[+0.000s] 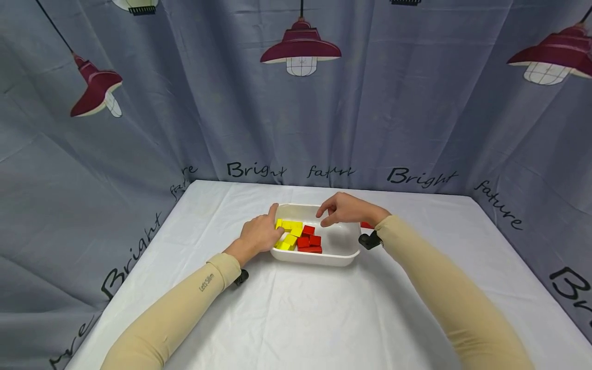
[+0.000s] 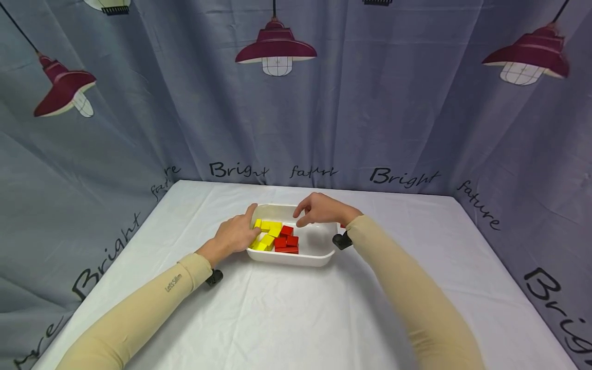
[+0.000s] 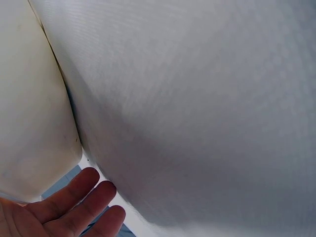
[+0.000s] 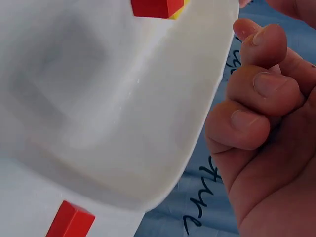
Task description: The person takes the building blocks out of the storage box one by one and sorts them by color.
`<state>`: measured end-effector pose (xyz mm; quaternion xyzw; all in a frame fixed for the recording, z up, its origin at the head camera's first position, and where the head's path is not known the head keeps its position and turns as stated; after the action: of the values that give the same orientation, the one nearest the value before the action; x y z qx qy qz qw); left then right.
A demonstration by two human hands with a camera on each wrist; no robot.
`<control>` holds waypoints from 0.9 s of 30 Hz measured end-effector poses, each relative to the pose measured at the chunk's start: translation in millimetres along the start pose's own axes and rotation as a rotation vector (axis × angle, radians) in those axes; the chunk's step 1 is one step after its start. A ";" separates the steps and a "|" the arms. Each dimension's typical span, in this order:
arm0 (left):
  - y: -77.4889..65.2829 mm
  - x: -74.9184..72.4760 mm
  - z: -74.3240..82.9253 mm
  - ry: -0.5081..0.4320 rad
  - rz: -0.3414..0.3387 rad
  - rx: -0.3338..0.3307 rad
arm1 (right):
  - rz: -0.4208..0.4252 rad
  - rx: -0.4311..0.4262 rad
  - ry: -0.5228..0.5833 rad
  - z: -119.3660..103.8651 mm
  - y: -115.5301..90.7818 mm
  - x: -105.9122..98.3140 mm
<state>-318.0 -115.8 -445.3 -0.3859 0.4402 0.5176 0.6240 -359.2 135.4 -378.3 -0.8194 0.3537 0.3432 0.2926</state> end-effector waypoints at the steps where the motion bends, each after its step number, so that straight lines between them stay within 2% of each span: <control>1: -0.2 -0.5 0.6 0.002 -0.002 -0.001 | -0.009 -0.002 0.002 0.4 2.3 0.7; 9: -3.1 2.0 0.7 0.016 0.002 0.005 | -0.063 0.005 -0.001 4.7 18.3 12.1; 15: -2.3 1.0 0.8 0.025 0.009 0.009 | -0.084 0.045 0.016 6.1 24.4 15.7; 27: -1.6 -0.8 3.4 0.017 0.011 0.001 | -0.067 0.091 0.036 16.0 34.9 26.0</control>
<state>-316.0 -113.1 -443.4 -0.3874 0.4478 0.5175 0.6177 -378.8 116.9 -416.0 -0.8227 0.3464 0.3019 0.3347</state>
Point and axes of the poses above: each hand's wrist, its own y-axis towards the middle knuckle, its own x-axis out of the palm, z = x × y, the point moved 2 cm from there along y, towards the middle knuckle, and after that the axes turned 1 degree about x, right-handed, at the moved point
